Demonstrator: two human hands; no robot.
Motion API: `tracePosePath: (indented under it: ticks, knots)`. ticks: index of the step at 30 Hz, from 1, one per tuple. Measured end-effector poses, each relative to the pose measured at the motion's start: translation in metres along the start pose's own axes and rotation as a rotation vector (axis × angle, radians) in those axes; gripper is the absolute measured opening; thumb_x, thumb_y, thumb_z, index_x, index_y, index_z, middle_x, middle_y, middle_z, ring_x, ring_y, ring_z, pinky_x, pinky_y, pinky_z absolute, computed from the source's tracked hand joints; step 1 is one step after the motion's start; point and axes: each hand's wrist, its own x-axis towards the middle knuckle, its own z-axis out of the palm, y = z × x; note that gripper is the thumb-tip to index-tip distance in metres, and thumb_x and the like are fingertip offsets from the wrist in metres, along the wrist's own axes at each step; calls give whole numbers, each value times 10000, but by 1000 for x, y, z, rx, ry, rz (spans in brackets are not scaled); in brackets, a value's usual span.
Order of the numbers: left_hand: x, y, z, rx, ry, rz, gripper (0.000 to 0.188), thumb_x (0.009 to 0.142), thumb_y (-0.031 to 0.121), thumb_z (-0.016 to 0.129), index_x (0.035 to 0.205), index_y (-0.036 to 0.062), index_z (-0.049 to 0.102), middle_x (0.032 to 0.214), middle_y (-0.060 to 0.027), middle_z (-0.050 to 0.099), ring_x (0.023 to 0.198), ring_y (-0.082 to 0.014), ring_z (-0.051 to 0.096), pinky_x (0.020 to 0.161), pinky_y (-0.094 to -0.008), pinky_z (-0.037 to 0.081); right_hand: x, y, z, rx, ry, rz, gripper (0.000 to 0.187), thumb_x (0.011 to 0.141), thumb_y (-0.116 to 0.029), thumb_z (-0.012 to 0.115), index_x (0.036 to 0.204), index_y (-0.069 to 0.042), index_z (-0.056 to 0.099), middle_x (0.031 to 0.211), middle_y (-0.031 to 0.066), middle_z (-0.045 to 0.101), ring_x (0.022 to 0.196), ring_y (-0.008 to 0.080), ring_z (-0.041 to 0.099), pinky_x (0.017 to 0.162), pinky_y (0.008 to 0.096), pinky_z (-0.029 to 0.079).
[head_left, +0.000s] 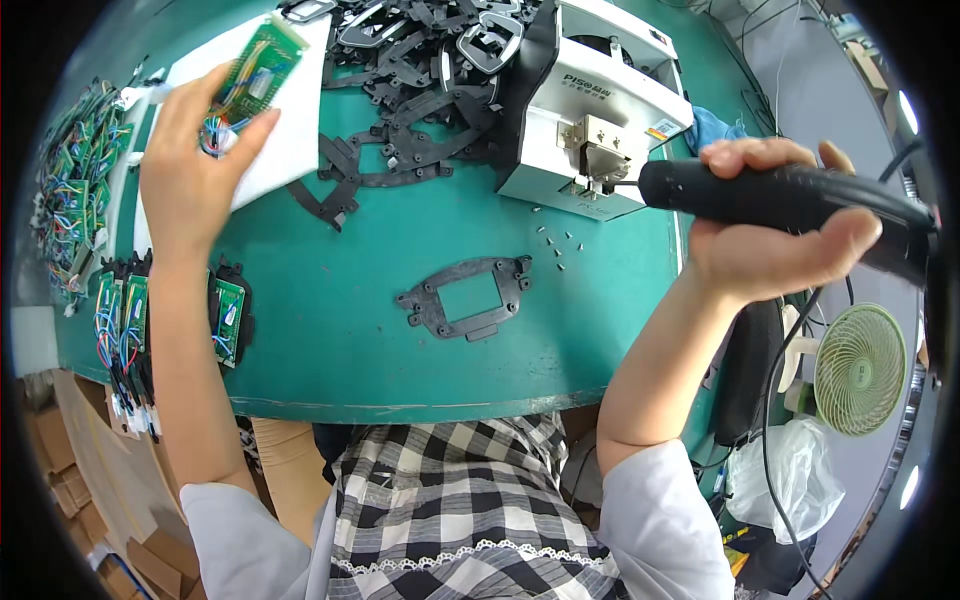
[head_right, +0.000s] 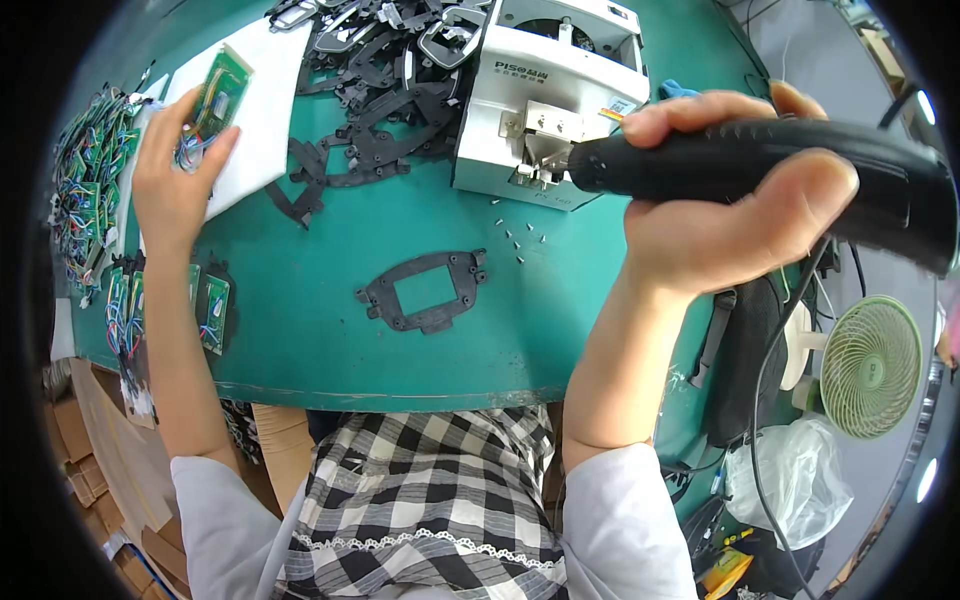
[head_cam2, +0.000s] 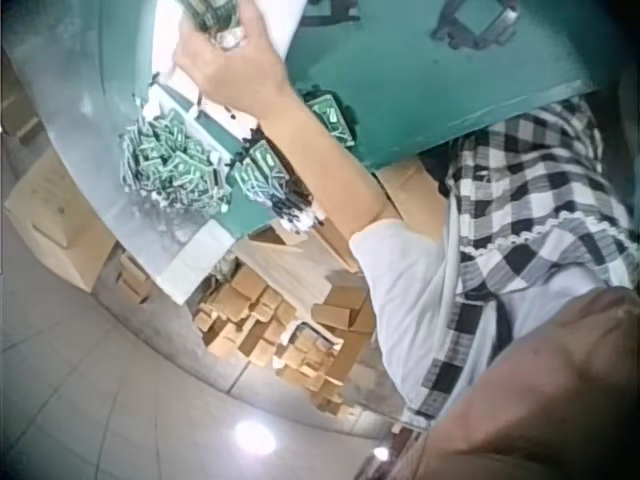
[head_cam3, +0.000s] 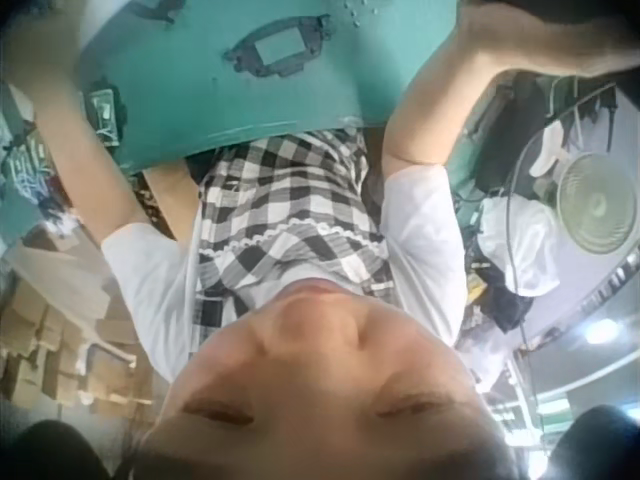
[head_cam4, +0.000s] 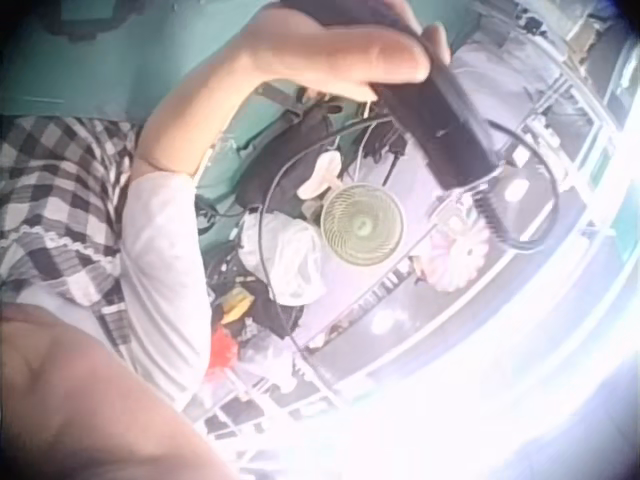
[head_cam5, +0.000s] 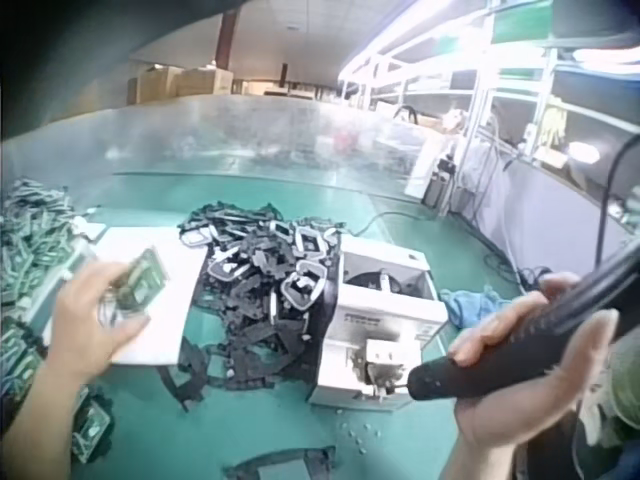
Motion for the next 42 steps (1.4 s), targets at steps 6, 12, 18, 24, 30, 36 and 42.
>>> tracePosePath:
  ticks: [6,12,18,24,30,36,42]
  knots:
    - [-28,53,-12,-64,-134,153,594,614,141,798,1174,58,622,1072,-102,609,936,-267,603,872,-362,462,0,8,12,-77,-166,-42,723,870,-649,450,1084,38,377,632,157,565,486,261,560,500,376,502]
    - [-50,74,-12,-122,-210,200,564,578,221,816,1083,50,633,997,-82,638,884,-238,598,862,-375,402,-1,12,16,-54,-160,-17,760,874,-633,476,1111,81,365,617,146,565,478,249,571,488,366,509]
    - [-78,100,-1,-284,-281,146,515,581,296,825,1000,45,663,928,-66,657,864,-224,616,992,-444,389,-14,7,23,-184,-114,-83,778,867,-643,481,1110,89,382,614,147,562,469,248,570,483,355,511]
    - [-98,119,6,-348,-380,173,473,615,329,808,969,42,681,913,-57,650,845,-208,628,1036,-481,372,-35,-9,12,19,-193,221,745,869,-656,434,1135,38,398,632,150,549,458,243,544,434,363,482]
    - [-99,127,14,-364,-399,204,491,635,334,798,1001,34,671,940,-63,647,874,-206,625,1031,-486,387,-59,-3,21,18,-259,280,748,870,-659,429,1153,31,374,650,129,534,475,237,541,476,365,481]
    - [-103,126,20,-398,-425,173,493,649,344,791,1002,23,669,942,-73,654,879,-219,628,1007,-469,422,-70,2,32,28,-325,239,739,860,-606,509,1121,74,384,638,147,555,470,227,560,458,334,494]
    - [-102,126,19,-393,-424,190,489,673,356,784,1004,15,668,962,-78,652,891,-225,625,1001,-452,431,-71,3,33,39,-334,217,738,853,-594,527,1100,88,390,617,154,557,460,218,559,439,318,489]
